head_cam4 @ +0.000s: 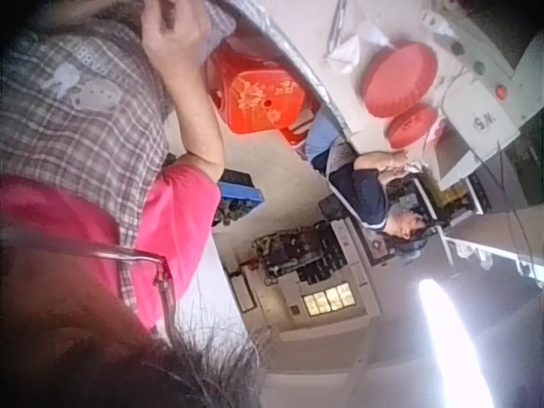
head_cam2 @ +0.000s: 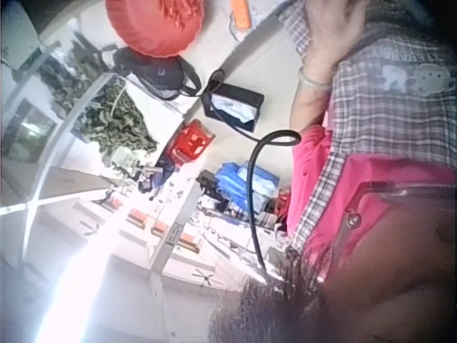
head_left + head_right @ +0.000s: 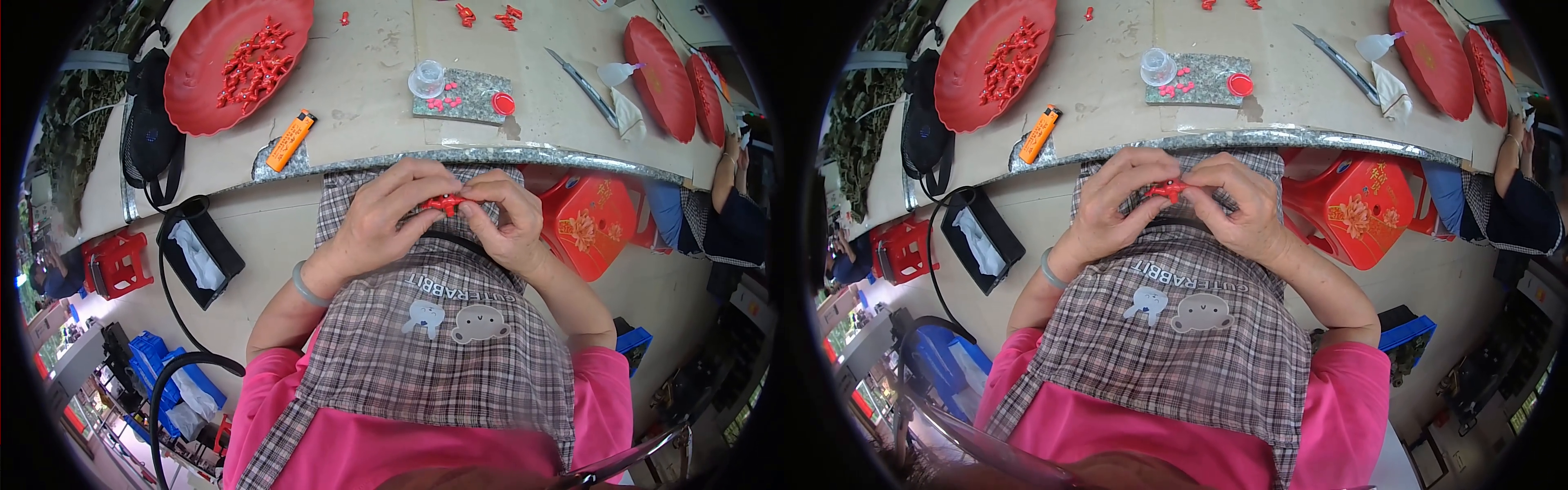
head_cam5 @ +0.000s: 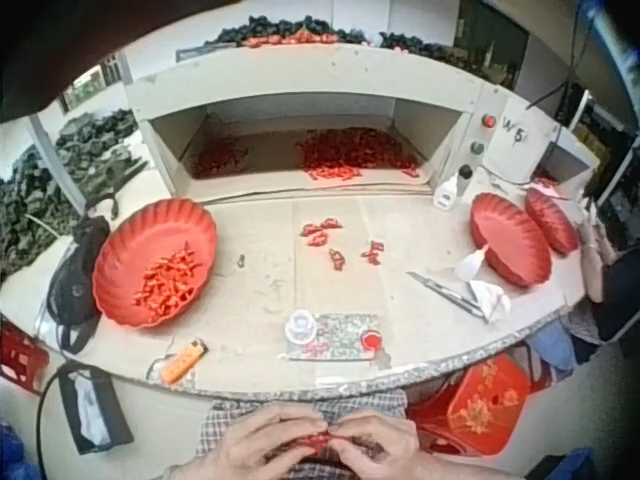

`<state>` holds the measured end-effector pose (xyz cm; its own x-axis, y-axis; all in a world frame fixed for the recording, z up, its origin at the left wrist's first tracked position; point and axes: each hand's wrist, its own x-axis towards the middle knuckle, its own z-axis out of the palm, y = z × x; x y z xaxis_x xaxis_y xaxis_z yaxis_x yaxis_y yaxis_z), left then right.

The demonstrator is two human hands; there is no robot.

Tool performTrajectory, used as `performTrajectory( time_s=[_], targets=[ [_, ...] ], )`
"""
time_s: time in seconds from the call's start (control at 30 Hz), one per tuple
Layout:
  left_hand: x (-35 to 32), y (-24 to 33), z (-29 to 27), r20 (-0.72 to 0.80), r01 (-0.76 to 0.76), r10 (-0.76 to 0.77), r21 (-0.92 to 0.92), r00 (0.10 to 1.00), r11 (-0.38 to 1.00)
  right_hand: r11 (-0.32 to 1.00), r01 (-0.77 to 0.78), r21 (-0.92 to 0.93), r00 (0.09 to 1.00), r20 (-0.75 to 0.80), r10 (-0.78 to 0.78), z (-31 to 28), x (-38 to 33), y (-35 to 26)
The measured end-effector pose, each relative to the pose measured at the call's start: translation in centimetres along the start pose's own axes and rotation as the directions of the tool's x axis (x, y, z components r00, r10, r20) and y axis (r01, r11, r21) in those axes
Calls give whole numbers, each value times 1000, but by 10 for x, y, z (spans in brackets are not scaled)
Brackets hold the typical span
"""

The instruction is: The person assembles small red plastic components by hand at a factory workstation.

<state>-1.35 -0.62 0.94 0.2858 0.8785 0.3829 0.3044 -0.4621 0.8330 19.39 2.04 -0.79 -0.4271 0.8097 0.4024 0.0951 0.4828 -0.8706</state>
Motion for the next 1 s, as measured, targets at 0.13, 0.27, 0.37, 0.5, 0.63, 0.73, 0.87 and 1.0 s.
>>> performTrajectory(
  time_s=[0.13, 0.27, 0.37, 0.5, 0.63, 0.73, 0.87, 1.0],
  targets=[
    [1, 7, 4, -25, 235, -253, -293, 967, 927, 999, 15, -34, 1000, 1, -15, -6, 1, -2],
    [-10, -5, 1, 115, 312, -291, -407, 950, 858, 980, 156, -124, 985, 98, -145, -15, 2, -2],
    [-11, -7, 3, 199, 434, -386, -438, 901, 787, 954, 239, -179, 965, 154, -213, -16, 6, 0],
    [-11, -13, 5, 216, 466, -456, -688, 863, 556, 974, 167, -155, 982, 118, -150, -16, 14, -6],
    [-8, -11, 0, 215, 499, -541, -735, 813, 459, 992, 20, -125, 1000, -13, -22, -18, 14, -1],
    [-9, -12, -8, 164, 449, -542, -773, 824, 448, 989, 8, -148, 1000, -22, -12, -19, 10, -1],
    [2, -17, -38, 13, 414, -585, -719, 811, 558, 964, -19, -267, 1000, -16, 16, -27, 0, 1],
    [18, -16, -88, -445, 263, -231, 11, 865, 965, 962, -11, -272, 1000, -15, 7, -31, -2, 0]
  ],
)
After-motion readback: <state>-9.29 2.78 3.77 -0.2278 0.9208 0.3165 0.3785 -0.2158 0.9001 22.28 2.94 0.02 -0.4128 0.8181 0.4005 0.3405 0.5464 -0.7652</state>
